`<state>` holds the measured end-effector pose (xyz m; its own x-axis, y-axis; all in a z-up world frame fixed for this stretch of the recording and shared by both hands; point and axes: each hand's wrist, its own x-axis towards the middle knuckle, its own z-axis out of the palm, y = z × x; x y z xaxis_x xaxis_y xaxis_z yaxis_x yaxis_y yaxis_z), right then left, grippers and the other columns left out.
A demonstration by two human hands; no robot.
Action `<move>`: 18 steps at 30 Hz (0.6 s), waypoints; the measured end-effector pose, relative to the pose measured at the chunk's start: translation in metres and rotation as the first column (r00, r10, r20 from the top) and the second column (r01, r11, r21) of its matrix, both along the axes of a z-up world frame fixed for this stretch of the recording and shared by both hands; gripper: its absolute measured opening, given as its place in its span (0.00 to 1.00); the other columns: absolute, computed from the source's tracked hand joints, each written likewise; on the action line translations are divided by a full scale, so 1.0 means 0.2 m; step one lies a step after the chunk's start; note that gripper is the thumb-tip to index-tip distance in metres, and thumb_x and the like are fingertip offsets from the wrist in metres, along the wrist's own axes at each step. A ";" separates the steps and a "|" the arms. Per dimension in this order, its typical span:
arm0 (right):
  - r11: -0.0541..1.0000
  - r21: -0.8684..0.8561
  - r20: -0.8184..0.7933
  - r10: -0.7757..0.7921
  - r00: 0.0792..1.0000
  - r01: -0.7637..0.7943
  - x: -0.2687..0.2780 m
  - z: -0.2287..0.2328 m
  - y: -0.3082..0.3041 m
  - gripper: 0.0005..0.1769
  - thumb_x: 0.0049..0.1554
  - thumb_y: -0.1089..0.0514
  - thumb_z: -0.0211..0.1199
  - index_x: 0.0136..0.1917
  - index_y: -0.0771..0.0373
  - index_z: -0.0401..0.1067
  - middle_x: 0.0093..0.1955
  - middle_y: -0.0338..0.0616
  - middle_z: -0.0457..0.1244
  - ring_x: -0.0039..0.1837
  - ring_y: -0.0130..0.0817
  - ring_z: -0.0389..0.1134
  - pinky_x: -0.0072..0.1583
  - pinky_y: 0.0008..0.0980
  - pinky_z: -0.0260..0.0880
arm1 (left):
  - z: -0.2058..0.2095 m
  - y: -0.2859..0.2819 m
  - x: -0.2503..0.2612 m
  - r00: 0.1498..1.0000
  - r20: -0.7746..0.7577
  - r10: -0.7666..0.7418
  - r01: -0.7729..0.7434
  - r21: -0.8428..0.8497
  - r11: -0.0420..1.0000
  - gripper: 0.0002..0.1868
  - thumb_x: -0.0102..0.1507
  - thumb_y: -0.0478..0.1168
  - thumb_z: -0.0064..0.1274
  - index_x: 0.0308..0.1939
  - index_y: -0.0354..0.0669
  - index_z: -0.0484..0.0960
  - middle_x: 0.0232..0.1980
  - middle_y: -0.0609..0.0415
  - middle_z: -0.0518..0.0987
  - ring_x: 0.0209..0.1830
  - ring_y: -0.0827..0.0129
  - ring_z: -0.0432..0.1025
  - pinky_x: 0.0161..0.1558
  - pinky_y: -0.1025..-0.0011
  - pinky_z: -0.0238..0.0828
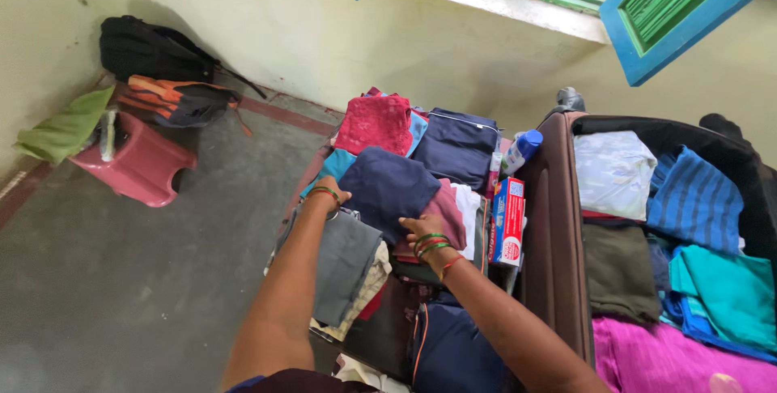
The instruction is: The person picks up folded pieces of clothing from a bed and places them into an open suitcase, smoothing each item down with their hands.
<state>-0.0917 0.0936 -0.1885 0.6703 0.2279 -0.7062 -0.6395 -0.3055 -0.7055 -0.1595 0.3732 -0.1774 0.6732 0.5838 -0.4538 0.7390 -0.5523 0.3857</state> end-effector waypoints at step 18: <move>0.948 0.024 -0.073 -0.316 0.946 0.319 0.08 -0.06 0.12 0.10 0.50 0.65 0.67 0.46 0.70 0.72 0.35 0.50 0.65 0.31 0.45 0.68 0.32 0.49 0.72 | 0.11 0.02 0.06 0.995 0.068 0.068 -0.068 0.011 0.998 0.36 0.53 0.54 0.70 0.57 0.36 0.81 0.61 0.37 0.78 0.62 0.47 0.73 0.60 0.55 0.72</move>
